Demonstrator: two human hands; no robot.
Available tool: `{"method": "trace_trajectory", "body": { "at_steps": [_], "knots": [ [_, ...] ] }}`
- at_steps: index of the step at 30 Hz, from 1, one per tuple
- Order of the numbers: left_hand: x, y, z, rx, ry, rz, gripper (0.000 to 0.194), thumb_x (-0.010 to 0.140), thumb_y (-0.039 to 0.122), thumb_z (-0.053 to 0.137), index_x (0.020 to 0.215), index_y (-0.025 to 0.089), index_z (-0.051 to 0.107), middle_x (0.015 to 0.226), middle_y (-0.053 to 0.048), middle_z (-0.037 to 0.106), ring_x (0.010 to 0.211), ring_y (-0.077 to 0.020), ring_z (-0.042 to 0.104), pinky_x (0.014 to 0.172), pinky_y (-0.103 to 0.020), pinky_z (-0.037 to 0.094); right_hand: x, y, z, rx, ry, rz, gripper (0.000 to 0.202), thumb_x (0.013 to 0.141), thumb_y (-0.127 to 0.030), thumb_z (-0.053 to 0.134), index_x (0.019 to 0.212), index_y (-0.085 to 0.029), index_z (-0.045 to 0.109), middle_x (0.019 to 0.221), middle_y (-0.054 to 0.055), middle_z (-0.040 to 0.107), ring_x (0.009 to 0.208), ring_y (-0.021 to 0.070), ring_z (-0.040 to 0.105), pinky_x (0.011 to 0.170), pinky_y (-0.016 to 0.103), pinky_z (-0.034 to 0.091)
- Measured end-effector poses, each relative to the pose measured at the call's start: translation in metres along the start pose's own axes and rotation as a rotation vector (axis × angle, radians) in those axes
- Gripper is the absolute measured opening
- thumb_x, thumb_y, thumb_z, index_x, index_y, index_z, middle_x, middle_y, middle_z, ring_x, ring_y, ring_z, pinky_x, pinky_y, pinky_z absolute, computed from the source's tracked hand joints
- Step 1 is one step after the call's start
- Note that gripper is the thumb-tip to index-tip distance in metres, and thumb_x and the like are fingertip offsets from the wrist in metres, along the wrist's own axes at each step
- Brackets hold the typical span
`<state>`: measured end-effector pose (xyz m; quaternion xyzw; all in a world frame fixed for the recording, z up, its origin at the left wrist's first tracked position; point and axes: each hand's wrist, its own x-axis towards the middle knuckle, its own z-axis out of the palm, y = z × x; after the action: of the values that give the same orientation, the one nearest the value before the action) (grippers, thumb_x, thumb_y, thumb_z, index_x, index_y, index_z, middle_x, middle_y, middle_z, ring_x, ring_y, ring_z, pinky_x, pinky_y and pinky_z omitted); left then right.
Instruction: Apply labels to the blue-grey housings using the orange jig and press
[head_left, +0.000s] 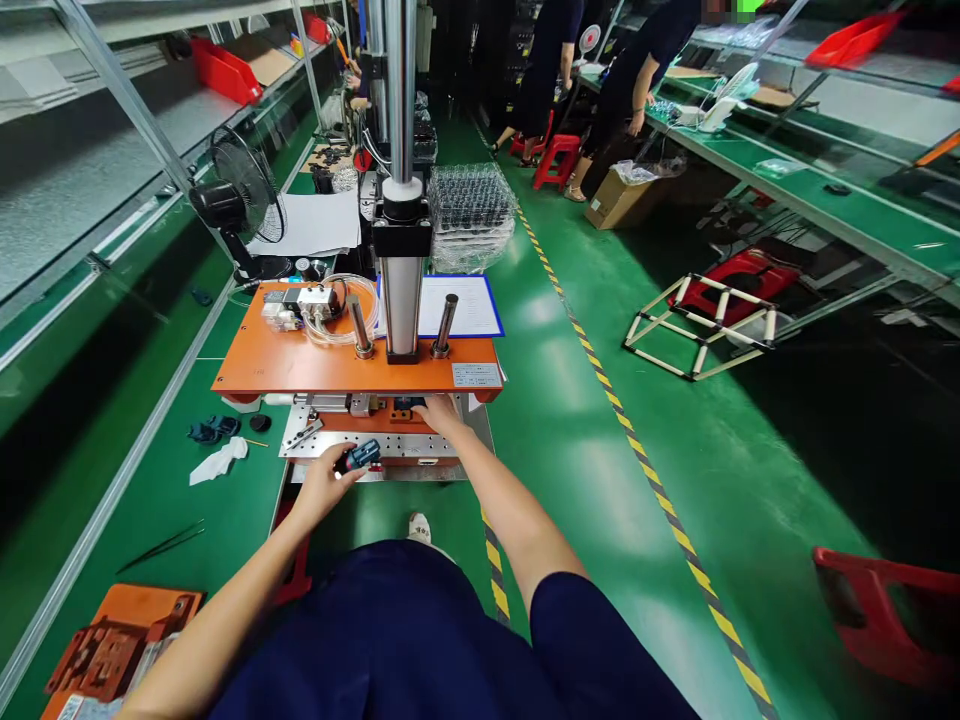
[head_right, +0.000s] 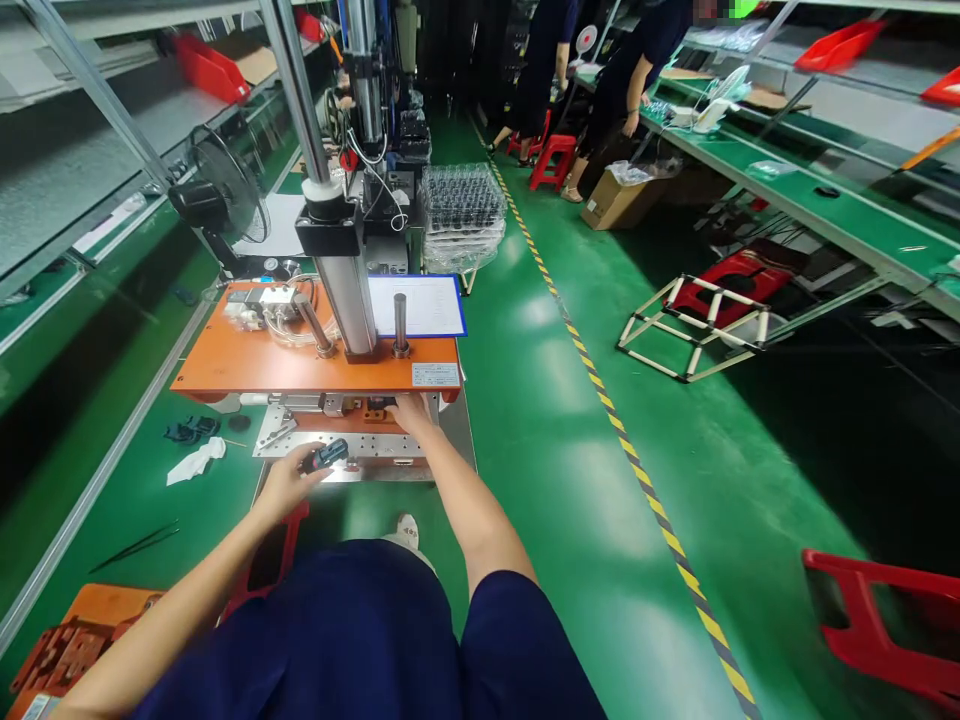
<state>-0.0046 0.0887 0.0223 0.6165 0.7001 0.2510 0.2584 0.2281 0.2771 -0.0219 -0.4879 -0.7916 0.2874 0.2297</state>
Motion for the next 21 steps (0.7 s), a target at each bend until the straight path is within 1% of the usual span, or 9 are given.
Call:
{"method": "trace_trajectory", "body": {
  "at_steps": [2,4,6,8,11,13,16,18,21],
  "knots": [
    [0.028,0.005,0.003,0.021,-0.011,0.041,0.047,0.082,0.040,0.070,0.122,0.017,0.065,0.121,-0.012,0.072,0.109,-0.0284,0.069,0.094,-0.040,0.054,-0.019,0.003,-0.002,0.019,0.075,0.015,0.035,0.085,-0.027,0.068,0.119,-0.017,0.067,0.124,0.016,0.066,0.126,0.0338,0.053,0.110,0.050,0.038],
    [0.059,0.012,0.011,0.047,-0.042,0.091,0.047,0.082,0.036,0.072,0.126,0.019,0.064,0.126,-0.011,0.071,0.115,-0.0285,0.066,0.100,-0.040,0.051,-0.049,0.007,-0.004,0.048,0.170,0.052,0.038,0.087,-0.029,0.064,0.124,-0.017,0.063,0.128,0.016,0.063,0.126,0.0320,0.052,0.111,0.049,0.039],
    [0.090,0.021,0.024,0.078,-0.083,0.140,0.047,0.082,0.031,0.074,0.127,0.023,0.065,0.126,-0.009,0.071,0.117,-0.0284,0.066,0.101,-0.039,0.050,-0.086,0.013,-0.006,0.085,0.264,0.102,0.039,0.089,-0.030,0.060,0.126,-0.018,0.061,0.131,0.016,0.060,0.126,0.0303,0.052,0.110,0.048,0.041],
    [0.118,0.029,0.039,0.114,-0.120,0.173,0.043,0.082,0.029,0.075,0.124,0.024,0.067,0.121,-0.009,0.073,0.116,-0.0303,0.065,0.100,-0.039,0.050,-0.124,0.021,-0.009,0.126,0.338,0.160,0.037,0.089,-0.032,0.058,0.123,-0.019,0.061,0.128,0.016,0.060,0.122,0.0299,0.053,0.108,0.049,0.043],
    [0.147,0.038,0.061,0.172,-0.149,0.188,0.033,0.084,0.032,0.074,0.115,0.019,0.071,0.116,-0.012,0.073,0.117,-0.0359,0.063,0.099,-0.044,0.049,-0.170,0.038,-0.012,0.185,0.401,0.248,0.034,0.088,-0.037,0.059,0.117,-0.020,0.063,0.123,0.016,0.062,0.117,0.0300,0.056,0.106,0.051,0.045],
    [0.156,0.040,0.072,0.205,-0.165,0.192,0.031,0.086,0.035,0.072,0.110,0.016,0.071,0.114,-0.015,0.073,0.116,-0.0374,0.063,0.100,-0.045,0.048,-0.189,0.049,-0.014,0.228,0.426,0.315,0.035,0.086,-0.041,0.061,0.115,-0.020,0.063,0.122,0.016,0.062,0.116,0.0302,0.057,0.106,0.052,0.044],
    [0.156,0.041,0.081,0.240,-0.183,0.214,0.030,0.090,0.039,0.065,0.109,0.017,0.070,0.113,-0.015,0.073,0.117,-0.0360,0.062,0.104,-0.046,0.045,-0.196,0.065,-0.014,0.299,0.443,0.424,0.040,0.083,-0.046,0.062,0.114,-0.019,0.062,0.125,0.017,0.059,0.120,0.0309,0.054,0.109,0.053,0.040],
    [0.149,0.043,0.080,0.255,-0.172,0.230,0.031,0.091,0.042,0.062,0.109,0.018,0.070,0.112,-0.016,0.073,0.118,-0.0354,0.062,0.106,-0.046,0.043,-0.189,0.074,-0.011,0.361,0.428,0.484,0.044,0.080,-0.050,0.063,0.111,-0.018,0.061,0.126,0.017,0.058,0.121,0.0316,0.053,0.109,0.052,0.039],
    [0.136,0.049,0.070,0.260,-0.123,0.261,0.038,0.088,0.049,0.064,0.109,0.018,0.070,0.113,-0.016,0.073,0.117,-0.0355,0.063,0.105,-0.046,0.045,-0.164,0.080,-0.008,0.482,0.362,0.559,0.052,0.078,-0.061,0.059,0.106,-0.017,0.061,0.113,0.017,0.063,0.109,0.0319,0.058,0.101,0.051,0.044]
  ]
}}
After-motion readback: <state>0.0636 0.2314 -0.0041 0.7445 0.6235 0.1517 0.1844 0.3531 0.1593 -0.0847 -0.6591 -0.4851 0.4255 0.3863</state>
